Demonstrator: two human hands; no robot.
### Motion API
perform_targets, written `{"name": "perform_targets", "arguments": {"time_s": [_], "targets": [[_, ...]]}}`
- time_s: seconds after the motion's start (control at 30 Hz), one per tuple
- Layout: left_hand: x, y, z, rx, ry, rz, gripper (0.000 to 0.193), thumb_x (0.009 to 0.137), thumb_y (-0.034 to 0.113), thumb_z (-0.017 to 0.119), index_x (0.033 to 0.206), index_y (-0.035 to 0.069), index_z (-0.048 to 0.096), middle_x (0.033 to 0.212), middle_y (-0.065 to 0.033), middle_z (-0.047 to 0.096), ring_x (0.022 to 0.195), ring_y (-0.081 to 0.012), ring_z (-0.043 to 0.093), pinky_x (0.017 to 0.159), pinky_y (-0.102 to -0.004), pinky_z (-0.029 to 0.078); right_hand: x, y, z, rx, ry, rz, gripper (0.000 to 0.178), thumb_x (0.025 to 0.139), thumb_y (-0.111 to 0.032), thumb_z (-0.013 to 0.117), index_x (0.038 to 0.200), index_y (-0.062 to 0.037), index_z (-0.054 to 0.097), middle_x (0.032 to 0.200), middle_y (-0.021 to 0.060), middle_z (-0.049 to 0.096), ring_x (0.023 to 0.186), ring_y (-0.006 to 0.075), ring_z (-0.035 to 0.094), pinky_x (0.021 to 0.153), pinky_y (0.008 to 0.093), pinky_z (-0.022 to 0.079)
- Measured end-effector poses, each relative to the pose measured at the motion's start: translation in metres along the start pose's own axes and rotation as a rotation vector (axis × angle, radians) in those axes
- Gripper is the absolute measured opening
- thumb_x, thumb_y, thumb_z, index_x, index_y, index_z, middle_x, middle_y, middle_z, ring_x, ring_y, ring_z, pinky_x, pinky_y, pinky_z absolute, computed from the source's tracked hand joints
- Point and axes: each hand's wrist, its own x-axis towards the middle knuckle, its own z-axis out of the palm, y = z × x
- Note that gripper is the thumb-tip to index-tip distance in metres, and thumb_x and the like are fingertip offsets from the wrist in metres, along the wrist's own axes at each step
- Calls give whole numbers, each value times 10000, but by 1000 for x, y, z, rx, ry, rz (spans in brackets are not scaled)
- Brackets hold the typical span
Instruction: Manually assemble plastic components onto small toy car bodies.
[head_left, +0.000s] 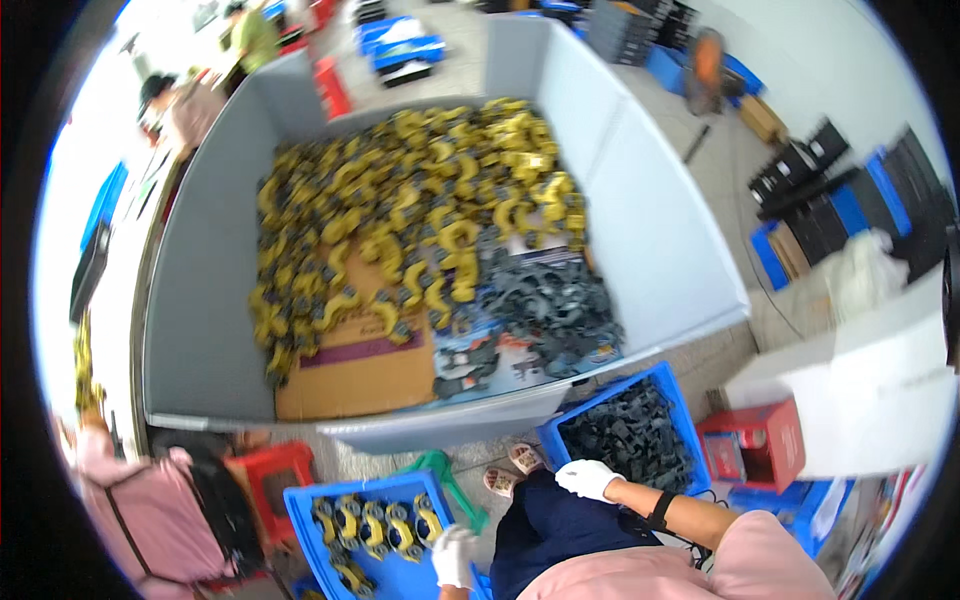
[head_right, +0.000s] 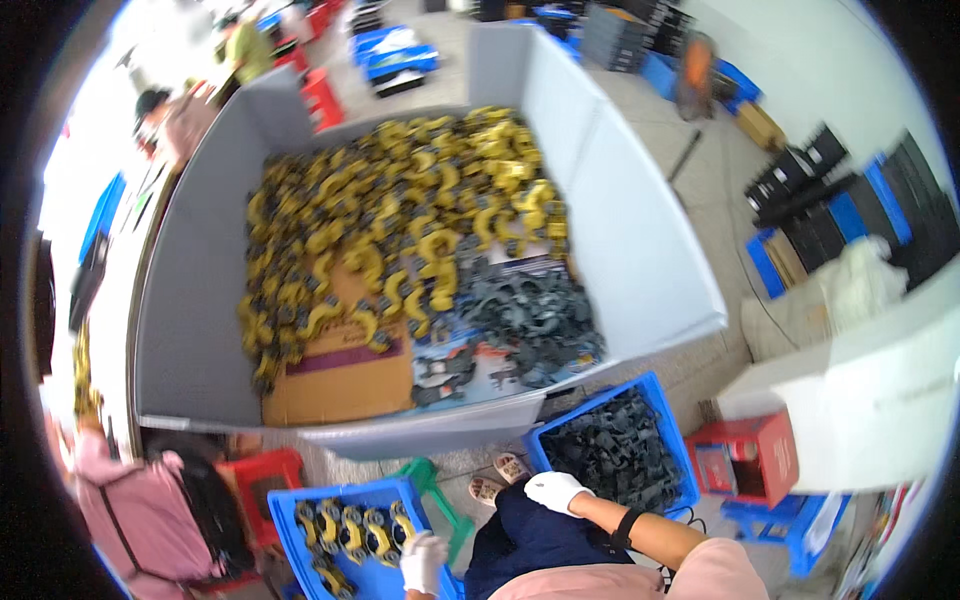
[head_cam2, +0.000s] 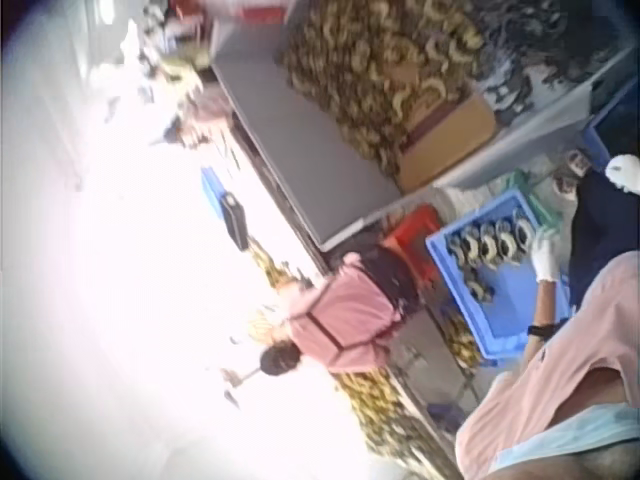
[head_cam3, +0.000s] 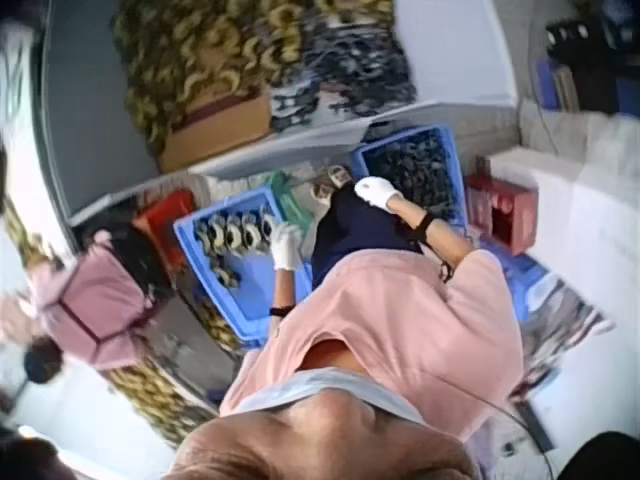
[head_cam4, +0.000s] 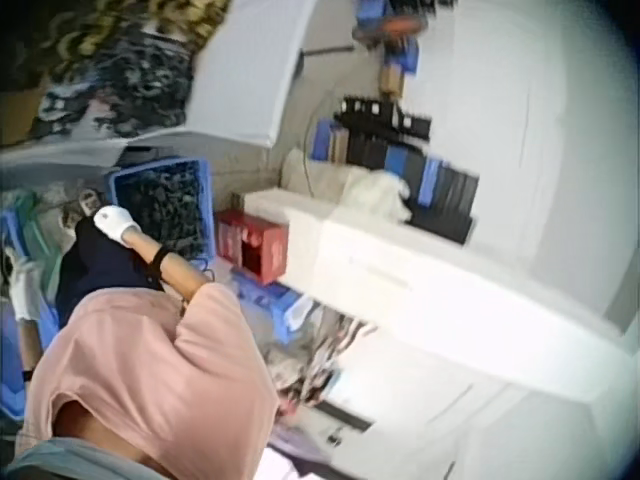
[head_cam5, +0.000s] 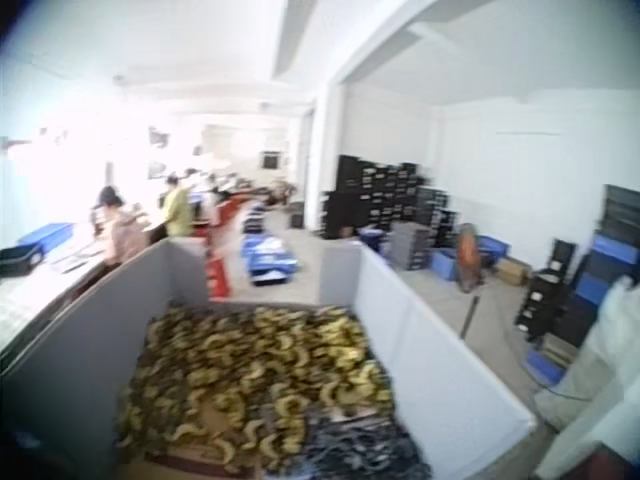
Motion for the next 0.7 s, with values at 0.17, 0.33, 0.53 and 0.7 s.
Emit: {"name": "perform_targets", "arguments": {"time_s": [0.17, 0.33, 0.53, 0.7], "targets": [[6, 47, 66, 19, -341, -728, 363, 914, 201, 613, 1253, 83, 557, 1028, -83, 670, 820, -212, 666, 646, -287, 537, -10, 128, 0, -304, 198, 11, 383, 869, -369, 446, 935, -92, 703, 1013, 160, 672, 936, 380, 625, 806, 460, 492], [38, -17, 30, 296, -317, -649, 278, 873, 173, 608, 1134, 78, 624, 871, -48, 632, 675, -155, 581, 565, -286, 491, -71, 237, 38, -304, 167, 353, 342, 840, -285, 457, 905, -70, 715, 1011, 188, 669, 944, 377, 635, 807, 467, 502], [73, -69, -43, 628, -573, -222, 109, 745, 218, 647, 773, 115, 670, 847, -110, 660, 742, -306, 630, 672, -425, 517, -120, 232, 57, 3, 33, 638, 347, 801, -304, 514, 970, -75, 713, 1068, 199, 654, 992, 375, 625, 834, 443, 496], [79, -75, -31, 566, -616, -308, 135, 760, 221, 602, 734, 140, 708, 815, -114, 669, 829, -336, 644, 713, -441, 516, -113, 242, 58, 1, 152, 444, 395, 832, -342, 472, 971, -53, 704, 1074, 207, 649, 1000, 382, 618, 839, 444, 489]]}}
